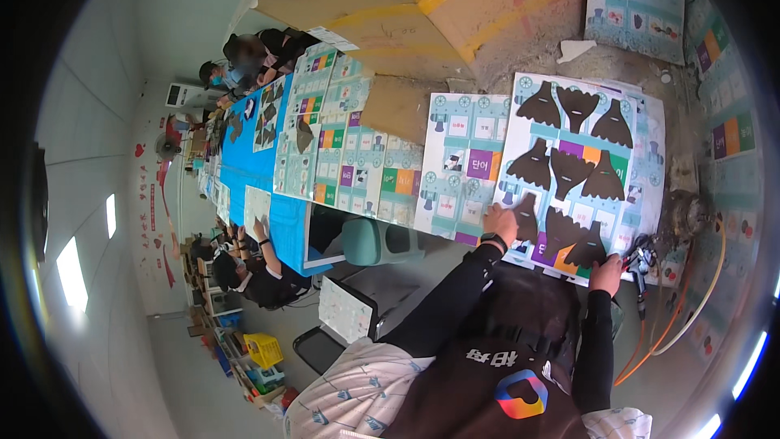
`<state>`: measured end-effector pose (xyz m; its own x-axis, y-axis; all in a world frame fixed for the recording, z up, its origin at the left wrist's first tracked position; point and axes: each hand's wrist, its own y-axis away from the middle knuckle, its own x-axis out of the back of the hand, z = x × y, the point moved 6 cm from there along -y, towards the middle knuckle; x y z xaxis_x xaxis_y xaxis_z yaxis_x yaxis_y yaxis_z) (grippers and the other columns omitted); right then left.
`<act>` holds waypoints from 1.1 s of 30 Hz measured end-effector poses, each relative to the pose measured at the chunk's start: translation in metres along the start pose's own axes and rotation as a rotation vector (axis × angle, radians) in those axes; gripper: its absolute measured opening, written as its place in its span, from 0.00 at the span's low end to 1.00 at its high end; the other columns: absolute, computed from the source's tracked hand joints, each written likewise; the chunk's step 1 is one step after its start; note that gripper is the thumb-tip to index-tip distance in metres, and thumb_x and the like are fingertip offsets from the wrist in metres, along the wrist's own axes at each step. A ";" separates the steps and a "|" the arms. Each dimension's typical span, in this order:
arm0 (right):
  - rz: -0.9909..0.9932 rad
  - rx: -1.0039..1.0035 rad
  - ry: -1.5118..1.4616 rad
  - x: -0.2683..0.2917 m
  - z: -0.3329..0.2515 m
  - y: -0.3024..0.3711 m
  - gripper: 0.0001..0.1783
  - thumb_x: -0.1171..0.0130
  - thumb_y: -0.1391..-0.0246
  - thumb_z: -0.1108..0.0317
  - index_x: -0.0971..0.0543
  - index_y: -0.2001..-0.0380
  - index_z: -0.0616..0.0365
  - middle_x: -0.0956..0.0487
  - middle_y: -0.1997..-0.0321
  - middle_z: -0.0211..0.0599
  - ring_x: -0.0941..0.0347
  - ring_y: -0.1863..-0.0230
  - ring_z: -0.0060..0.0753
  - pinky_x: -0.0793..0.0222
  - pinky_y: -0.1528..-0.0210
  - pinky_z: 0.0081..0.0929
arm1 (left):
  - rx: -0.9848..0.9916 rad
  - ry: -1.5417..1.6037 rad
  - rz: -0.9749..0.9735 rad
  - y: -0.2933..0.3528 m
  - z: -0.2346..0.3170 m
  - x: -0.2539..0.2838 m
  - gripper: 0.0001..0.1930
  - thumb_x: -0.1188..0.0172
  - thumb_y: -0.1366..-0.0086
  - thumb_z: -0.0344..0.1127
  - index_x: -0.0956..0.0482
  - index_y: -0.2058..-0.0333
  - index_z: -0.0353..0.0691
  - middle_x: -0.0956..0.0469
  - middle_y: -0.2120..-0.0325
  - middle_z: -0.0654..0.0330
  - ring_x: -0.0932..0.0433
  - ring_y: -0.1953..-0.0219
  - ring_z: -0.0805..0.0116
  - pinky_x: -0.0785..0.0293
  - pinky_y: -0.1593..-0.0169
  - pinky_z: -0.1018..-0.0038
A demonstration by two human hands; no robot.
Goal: Applying glue to shoe components and organizing them for production.
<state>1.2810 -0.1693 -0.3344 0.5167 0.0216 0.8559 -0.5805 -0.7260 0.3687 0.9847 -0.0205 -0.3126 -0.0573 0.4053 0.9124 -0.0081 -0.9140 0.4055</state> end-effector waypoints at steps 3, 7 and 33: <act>0.053 0.058 0.073 0.004 -0.010 0.005 0.23 0.34 0.57 0.70 0.31 0.58 0.61 0.29 0.54 0.49 0.31 0.50 0.55 0.31 0.51 0.45 | 0.024 -0.091 0.382 0.010 0.003 0.036 0.09 0.52 0.39 0.32 0.23 0.66 0.39 0.28 0.60 0.55 0.30 0.54 0.57 0.34 0.54 0.58; 0.040 0.033 -0.017 0.002 -0.009 0.007 0.23 0.34 0.57 0.71 0.31 0.57 0.61 0.29 0.55 0.49 0.32 0.49 0.54 0.32 0.49 0.44 | -0.665 0.087 0.398 0.021 0.083 0.032 0.16 0.48 0.42 0.32 0.26 0.55 0.35 0.29 0.57 0.54 0.32 0.50 0.56 0.34 0.50 0.59; 0.361 0.181 -0.122 0.056 -0.013 -0.003 0.16 0.40 0.57 0.76 0.26 0.61 0.56 0.26 0.57 0.47 0.30 0.53 0.52 0.31 0.53 0.43 | -0.807 0.021 0.283 0.010 0.115 0.037 0.21 0.31 0.50 0.39 0.27 0.58 0.42 0.30 0.62 0.57 0.29 0.57 0.55 0.31 0.56 0.60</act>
<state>1.3030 -0.1568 -0.2828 0.3774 -0.3302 0.8652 -0.6238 -0.7811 -0.0260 1.0974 -0.0128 -0.2688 -0.1829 0.1674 0.9688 -0.6990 -0.7151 -0.0084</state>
